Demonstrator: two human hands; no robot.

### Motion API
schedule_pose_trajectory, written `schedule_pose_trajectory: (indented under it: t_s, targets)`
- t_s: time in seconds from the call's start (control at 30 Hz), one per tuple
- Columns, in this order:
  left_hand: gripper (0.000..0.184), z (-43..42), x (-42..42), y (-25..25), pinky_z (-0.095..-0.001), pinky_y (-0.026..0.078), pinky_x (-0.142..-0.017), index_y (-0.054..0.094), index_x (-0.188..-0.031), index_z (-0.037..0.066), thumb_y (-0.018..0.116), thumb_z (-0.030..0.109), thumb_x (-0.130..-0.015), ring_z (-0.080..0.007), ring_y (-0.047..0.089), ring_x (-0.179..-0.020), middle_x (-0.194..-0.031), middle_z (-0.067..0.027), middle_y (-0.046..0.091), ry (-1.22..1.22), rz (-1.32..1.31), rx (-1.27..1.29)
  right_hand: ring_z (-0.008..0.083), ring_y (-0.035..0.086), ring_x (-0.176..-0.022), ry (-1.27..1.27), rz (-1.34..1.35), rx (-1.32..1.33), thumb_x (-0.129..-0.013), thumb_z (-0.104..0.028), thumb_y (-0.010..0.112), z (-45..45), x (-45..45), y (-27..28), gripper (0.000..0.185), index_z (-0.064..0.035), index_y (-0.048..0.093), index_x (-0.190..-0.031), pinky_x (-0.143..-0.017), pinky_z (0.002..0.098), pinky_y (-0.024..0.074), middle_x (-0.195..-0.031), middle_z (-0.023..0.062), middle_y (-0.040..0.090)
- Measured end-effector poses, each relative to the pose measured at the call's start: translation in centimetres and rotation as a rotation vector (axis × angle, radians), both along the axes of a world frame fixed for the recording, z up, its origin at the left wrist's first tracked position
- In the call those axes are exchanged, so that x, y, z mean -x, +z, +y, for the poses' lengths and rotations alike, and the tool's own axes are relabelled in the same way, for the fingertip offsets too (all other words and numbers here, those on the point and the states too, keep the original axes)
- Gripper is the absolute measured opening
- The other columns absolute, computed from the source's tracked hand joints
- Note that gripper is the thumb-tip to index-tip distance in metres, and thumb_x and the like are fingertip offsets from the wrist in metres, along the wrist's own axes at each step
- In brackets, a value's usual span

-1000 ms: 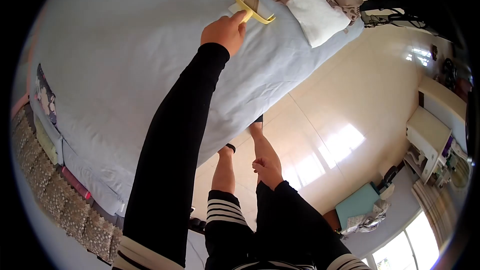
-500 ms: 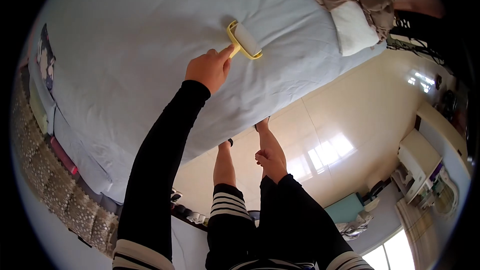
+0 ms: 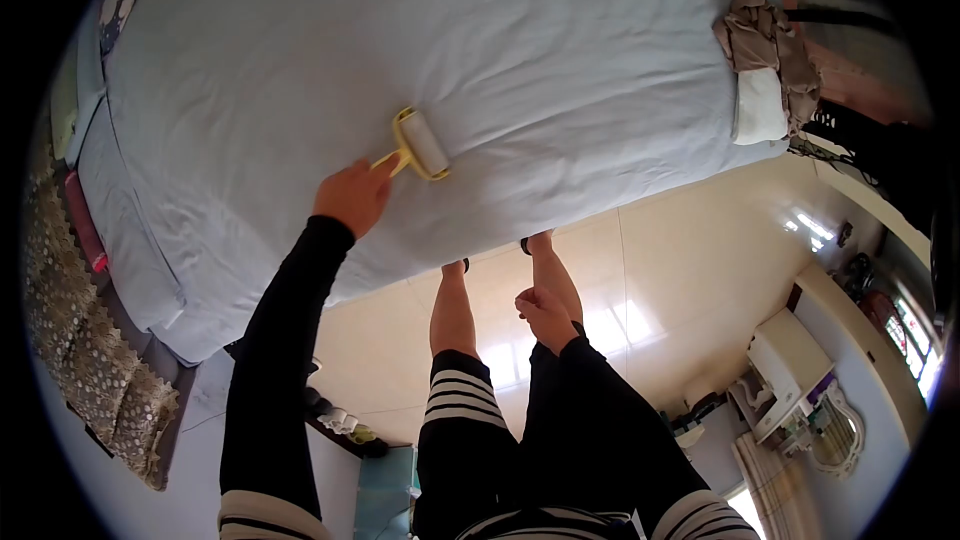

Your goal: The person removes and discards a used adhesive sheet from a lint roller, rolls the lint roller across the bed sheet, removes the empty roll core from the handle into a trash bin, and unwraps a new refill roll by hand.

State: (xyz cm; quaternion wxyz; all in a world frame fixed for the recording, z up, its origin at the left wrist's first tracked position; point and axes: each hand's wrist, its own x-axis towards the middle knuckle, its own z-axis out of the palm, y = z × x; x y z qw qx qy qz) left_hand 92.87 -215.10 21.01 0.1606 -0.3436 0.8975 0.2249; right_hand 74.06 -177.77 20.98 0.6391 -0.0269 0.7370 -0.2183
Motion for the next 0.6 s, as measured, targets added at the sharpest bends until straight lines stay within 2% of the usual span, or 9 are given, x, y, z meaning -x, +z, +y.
schedule_pose_trajectory:
  t_s: [0.1, 0.13, 0.27, 0.37, 0.6]
  targets:
    - [0.040, 0.0, -8.3, 0.4, -0.0465, 0.055, -0.070, 0.061, -0.139, 0.021, 0.062, 0.022, -0.099, -0.0325, 0.067, -0.078, -0.090, -0.0105, 0.064, 0.014, -0.073, -0.006, 0.0182, 0.067, -0.081, 0.125, 0.065, 0.032, -0.097, -0.021, 0.067, -1.8, -2.4, -0.3, 0.021, -0.0015, 0.067, -0.104, -0.074, 0.0317, 0.0532, -0.090, 0.0079, 0.071]
    - [0.041, 0.0, -11.2, 0.6, -0.0465, 0.055, -0.070, 0.060, -0.139, 0.021, 0.062, 0.022, -0.099, -0.0325, 0.067, -0.078, -0.090, -0.0105, 0.064, 0.016, -0.096, -0.003, 0.0216, 0.069, -0.086, 0.170, 0.079, 0.031, -0.096, -0.023, 0.068, -2.7, -3.1, -0.3, 0.024, -0.0012, 0.067, -0.106, -0.079, 0.0338, 0.0543, -0.094, 0.0101, 0.073]
    - [0.041, -0.1, -21.1, 1.5, -0.0468, 0.056, -0.070, 0.058, -0.140, 0.022, 0.060, 0.023, -0.100, -0.0330, 0.068, -0.078, -0.089, -0.0111, 0.064, 0.025, -0.197, -0.004, 0.0252, 0.070, -0.091, 0.137, 0.060, 0.078, -0.097, -0.023, 0.067, -4.3, -7.0, -1.5, 0.025, -0.0021, 0.068, -0.109, -0.083, 0.0356, 0.0546, -0.096, 0.0114, 0.073]
    - [0.040, 0.2, -26.0, 3.5, -0.0475, 0.055, -0.070, 0.058, -0.140, 0.022, 0.061, 0.022, -0.099, -0.0335, 0.067, -0.078, -0.090, -0.0116, 0.064, 0.041, -0.297, -0.015, 0.0256, 0.070, -0.091, 0.169, 0.056, 0.091, -0.097, -0.024, 0.067, -4.6, -9.1, -1.6, 0.025, -0.0021, 0.068, -0.110, -0.084, 0.0353, 0.0544, -0.098, 0.0127, 0.073]
    - [0.039, 0.5, -32.5, 6.7, -0.0484, 0.054, -0.075, 0.058, -0.138, 0.020, 0.061, 0.019, -0.099, -0.0349, 0.067, -0.084, -0.093, -0.0124, 0.064, 0.005, -0.485, 0.078, 0.0224, 0.069, -0.090, 0.053, -0.026, 0.123, -0.097, -0.020, 0.067, -2.1, -10.1, -1.9, 0.024, 0.0017, 0.068, -0.107, -0.081, 0.0331, 0.0537, -0.094, 0.0128, 0.072]
